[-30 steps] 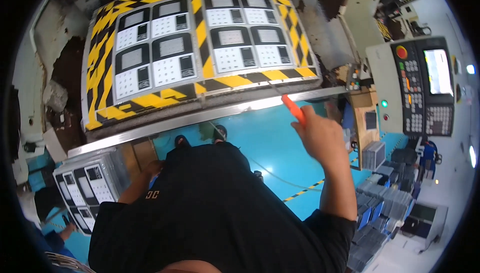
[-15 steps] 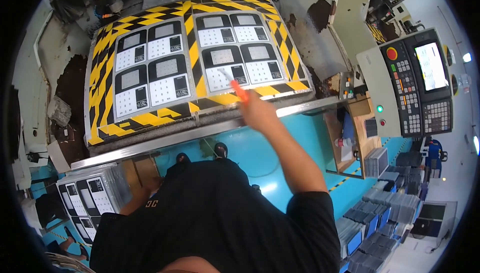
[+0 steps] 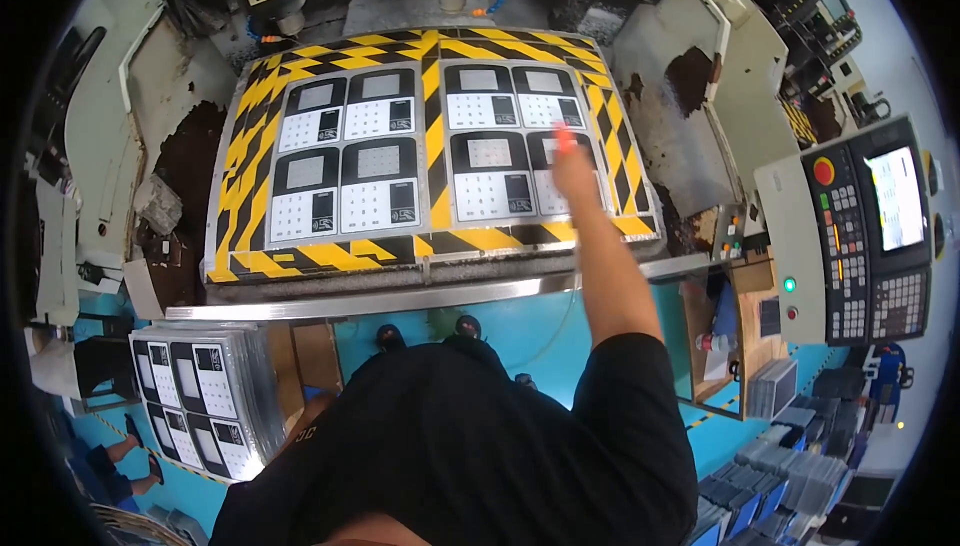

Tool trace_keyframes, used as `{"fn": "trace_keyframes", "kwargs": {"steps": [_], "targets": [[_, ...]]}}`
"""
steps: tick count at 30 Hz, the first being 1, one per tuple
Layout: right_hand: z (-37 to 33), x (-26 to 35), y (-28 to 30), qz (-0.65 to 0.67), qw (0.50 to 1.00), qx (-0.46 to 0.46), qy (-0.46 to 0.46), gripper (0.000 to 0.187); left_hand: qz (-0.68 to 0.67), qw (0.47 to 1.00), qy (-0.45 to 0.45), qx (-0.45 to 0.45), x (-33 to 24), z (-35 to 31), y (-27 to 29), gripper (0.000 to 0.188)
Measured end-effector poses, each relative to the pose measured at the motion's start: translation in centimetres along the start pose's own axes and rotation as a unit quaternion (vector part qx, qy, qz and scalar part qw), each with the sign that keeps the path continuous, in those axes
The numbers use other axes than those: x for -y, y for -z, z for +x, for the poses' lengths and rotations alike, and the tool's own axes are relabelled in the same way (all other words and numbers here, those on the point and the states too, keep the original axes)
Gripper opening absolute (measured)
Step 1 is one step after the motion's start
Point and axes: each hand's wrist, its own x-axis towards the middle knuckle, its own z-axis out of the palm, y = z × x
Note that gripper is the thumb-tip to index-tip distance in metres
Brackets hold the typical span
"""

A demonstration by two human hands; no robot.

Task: The person sprays a machine bed with an air gun, peels a plastic film from a panel, and measures a panel with a dial caliper. They then place the panel on a stack and press buttons on the machine's control console.

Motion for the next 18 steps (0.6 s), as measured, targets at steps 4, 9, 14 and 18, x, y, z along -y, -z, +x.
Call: {"fn": "trace_keyframes", "kwargs": {"steps": [4,9,14,18], "targets": [[2.0,13.4,0.4,0.063,0.991,0.111,-0.046,0.043,0.347,0.899,-0.268,-0.007,7.5,-2.3,-3.8,0.017],[6.8,2.2,1.9,0.071,0.984,-0.002,-0.163,0.045,0.050,0.991,0.103,0.067,-1.1,-0.2,-1.7,0.017],[-1.5,-6.3,5.8,0.017,0.977,-0.007,-0.210,0.049,0.101,0.976,0.170,0.089,-0.3,1.0,-2.6,0.019],[-11.2,-7.6,8.8,-0.002,0.974,0.056,-0.219,0.051,0.363,0.896,-0.249,0.049,1.7,0.8,-1.7,0.019]]}}
